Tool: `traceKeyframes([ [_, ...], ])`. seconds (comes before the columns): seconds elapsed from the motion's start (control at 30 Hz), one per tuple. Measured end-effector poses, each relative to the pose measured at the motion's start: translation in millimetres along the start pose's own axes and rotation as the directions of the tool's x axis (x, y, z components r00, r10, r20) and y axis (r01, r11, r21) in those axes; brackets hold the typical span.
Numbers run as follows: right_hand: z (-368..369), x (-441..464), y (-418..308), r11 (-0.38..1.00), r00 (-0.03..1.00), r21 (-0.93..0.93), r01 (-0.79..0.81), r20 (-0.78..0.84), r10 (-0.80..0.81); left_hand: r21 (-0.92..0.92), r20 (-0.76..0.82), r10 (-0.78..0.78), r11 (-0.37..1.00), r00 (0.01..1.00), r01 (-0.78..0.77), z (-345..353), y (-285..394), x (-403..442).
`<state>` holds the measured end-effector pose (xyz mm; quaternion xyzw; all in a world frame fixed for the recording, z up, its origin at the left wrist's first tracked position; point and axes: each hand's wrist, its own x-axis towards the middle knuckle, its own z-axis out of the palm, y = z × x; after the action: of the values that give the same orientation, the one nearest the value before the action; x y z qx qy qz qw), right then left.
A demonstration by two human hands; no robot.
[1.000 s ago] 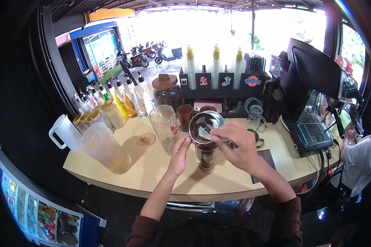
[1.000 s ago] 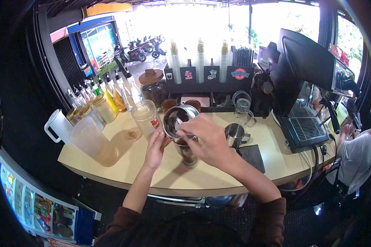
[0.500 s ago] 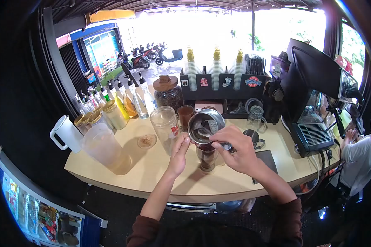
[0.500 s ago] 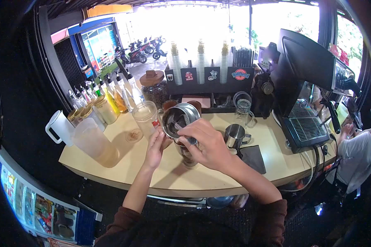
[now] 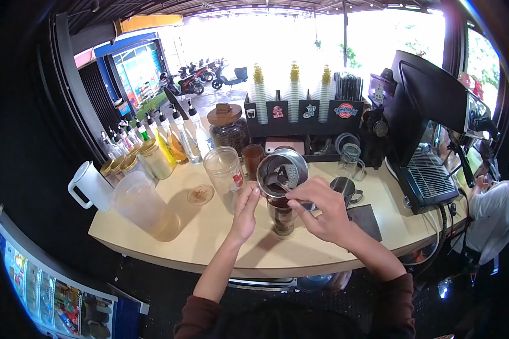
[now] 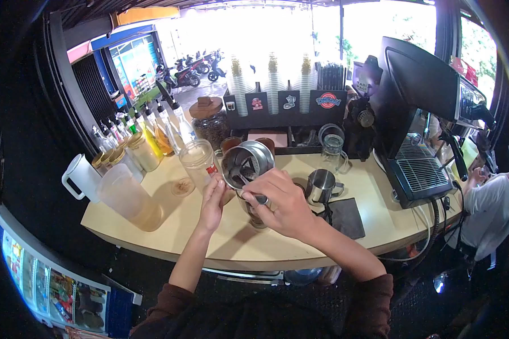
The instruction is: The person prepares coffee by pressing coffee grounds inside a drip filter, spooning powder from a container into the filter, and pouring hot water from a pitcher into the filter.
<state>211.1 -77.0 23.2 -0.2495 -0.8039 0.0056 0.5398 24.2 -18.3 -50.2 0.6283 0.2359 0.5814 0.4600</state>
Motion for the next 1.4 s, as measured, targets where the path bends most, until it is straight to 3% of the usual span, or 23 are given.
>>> traceKeyframes([
  [0.13,0,2,-2,1.000,0.998,-0.003,-0.009,-0.067,0.008,-0.009,0.008,0.007,1.000,1.000,-0.007,1,1,2],
  [0.33,-1,-1,2,0.998,0.999,0.034,-0.045,-0.001,0.045,-0.030,-0.004,0.010,0.999,1.000,-0.010,3,6,3],
  [0.4,0,0,1,0.995,0.994,0.050,-0.087,-0.065,0.091,0.094,0.056,0.062,0.993,0.997,-0.067,1,7,3],
  [0.5,-6,-4,5,0.998,0.999,0.045,-0.049,0.025,0.047,0.094,0.044,0.054,0.994,0.998,-0.058,-1,3,5],
  [0.63,-4,-7,6,0.996,0.996,0.044,-0.073,-0.054,0.075,0.100,0.047,0.063,0.993,0.997,-0.068,-2,0,6],
  [0.7,-7,-8,7,0.995,0.994,0.029,-0.094,0.067,0.092,0.154,0.043,0.074,0.985,0.996,-0.079,-3,2,6],
  [0.8,-7,-8,7,0.993,0.993,0.048,-0.112,-0.038,0.113,0.215,0.093,0.129,0.965,0.987,-0.146,-6,2,6],
  [0.9,-13,-6,4,0.990,0.990,0.045,-0.134,0.052,0.131,0.220,0.080,0.118,0.966,0.990,-0.133,-2,7,4],
  [1.0,-14,-7,4,0.995,0.995,0.018,-0.095,0.024,0.095,0.260,0.107,0.140,0.952,0.984,-0.164,-7,3,4],
  [1.4,-16,-4,-6,0.990,0.988,0.021,-0.142,0.065,0.141,0.214,0.120,0.152,0.961,0.981,-0.175,-5,0,5],
])
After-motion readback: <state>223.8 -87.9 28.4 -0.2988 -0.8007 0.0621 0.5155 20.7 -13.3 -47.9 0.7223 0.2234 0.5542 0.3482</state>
